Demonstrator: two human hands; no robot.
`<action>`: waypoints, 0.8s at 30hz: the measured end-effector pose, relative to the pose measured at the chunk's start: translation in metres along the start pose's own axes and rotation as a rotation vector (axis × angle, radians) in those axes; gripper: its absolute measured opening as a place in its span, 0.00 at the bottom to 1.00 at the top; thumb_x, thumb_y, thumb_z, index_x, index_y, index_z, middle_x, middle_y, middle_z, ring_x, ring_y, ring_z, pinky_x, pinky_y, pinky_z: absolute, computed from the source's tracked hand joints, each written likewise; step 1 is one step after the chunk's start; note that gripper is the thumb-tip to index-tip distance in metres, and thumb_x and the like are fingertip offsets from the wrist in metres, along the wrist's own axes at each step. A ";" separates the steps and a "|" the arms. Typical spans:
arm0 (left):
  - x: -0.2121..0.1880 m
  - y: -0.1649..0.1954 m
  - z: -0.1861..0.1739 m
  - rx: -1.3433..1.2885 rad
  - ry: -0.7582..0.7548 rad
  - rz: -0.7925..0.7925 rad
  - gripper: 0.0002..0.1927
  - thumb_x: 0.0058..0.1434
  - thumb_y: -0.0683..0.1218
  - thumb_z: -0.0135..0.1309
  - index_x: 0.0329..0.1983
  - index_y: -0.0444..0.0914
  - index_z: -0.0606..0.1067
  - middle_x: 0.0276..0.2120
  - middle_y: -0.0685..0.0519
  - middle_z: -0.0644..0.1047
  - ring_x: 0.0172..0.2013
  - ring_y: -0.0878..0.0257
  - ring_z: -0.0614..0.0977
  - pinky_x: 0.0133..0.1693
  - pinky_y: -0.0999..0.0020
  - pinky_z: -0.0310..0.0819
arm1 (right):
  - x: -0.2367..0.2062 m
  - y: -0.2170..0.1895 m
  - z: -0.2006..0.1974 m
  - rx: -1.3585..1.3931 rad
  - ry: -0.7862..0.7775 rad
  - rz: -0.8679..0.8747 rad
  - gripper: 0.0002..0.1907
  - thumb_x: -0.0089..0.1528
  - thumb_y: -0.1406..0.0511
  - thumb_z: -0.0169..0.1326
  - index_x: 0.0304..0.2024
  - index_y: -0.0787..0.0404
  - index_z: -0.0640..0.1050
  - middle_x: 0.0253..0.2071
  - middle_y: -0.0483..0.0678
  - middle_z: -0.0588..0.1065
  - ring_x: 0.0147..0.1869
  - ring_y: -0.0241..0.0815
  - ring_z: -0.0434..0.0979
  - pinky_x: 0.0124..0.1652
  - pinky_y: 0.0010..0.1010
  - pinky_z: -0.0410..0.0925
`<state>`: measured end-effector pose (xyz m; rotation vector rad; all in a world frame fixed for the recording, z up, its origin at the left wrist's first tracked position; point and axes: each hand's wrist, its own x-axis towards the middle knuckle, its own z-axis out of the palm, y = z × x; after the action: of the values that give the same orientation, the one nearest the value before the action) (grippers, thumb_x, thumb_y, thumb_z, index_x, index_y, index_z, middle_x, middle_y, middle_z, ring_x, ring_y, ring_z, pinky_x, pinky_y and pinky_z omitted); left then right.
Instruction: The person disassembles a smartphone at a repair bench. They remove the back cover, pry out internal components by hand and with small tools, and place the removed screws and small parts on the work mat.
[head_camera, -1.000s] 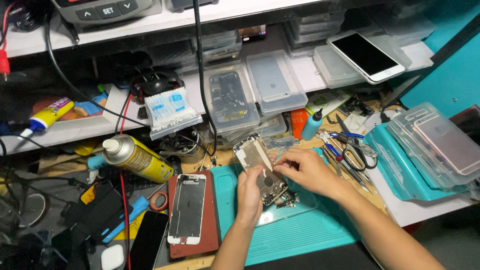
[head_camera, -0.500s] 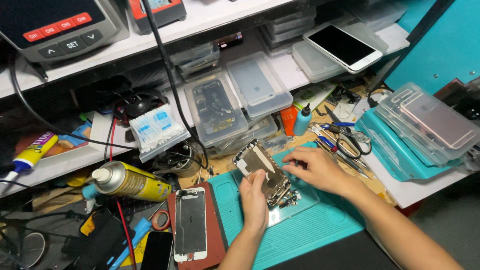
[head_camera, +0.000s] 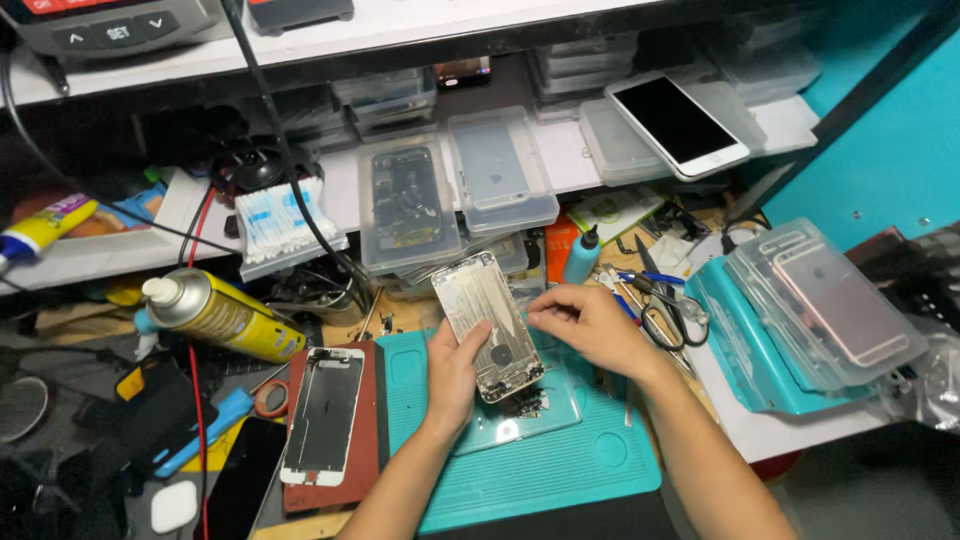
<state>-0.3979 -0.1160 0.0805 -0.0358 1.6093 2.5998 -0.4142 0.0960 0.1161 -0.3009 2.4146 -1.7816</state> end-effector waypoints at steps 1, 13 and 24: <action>0.002 0.005 -0.007 0.025 -0.008 -0.010 0.15 0.67 0.41 0.52 0.55 0.29 0.74 0.47 0.48 0.82 0.44 0.63 0.83 0.47 0.67 0.76 | 0.009 0.001 0.004 0.024 -0.013 0.029 0.12 0.61 0.64 0.62 0.42 0.66 0.84 0.28 0.39 0.76 0.31 0.26 0.70 0.31 0.20 0.66; -0.058 -0.022 -0.072 0.100 0.013 0.015 0.15 0.67 0.42 0.54 0.54 0.30 0.76 0.46 0.50 0.83 0.44 0.66 0.83 0.46 0.70 0.77 | -0.014 0.028 0.075 0.082 -0.060 -0.025 0.10 0.62 0.64 0.59 0.41 0.64 0.83 0.28 0.39 0.78 0.30 0.27 0.73 0.31 0.21 0.67; -0.142 -0.011 -0.069 0.064 -0.020 -0.029 0.14 0.67 0.41 0.53 0.53 0.30 0.76 0.46 0.49 0.83 0.43 0.65 0.83 0.46 0.69 0.77 | -0.202 -0.087 0.151 -0.133 -1.105 -0.521 0.10 0.61 0.65 0.56 0.43 0.63 0.79 0.37 0.51 0.75 0.41 0.48 0.78 0.40 0.35 0.71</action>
<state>-0.2575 -0.1806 0.0487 -0.0281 1.6719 2.5172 -0.1771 -0.0215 0.1506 -1.5446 1.6675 -1.0419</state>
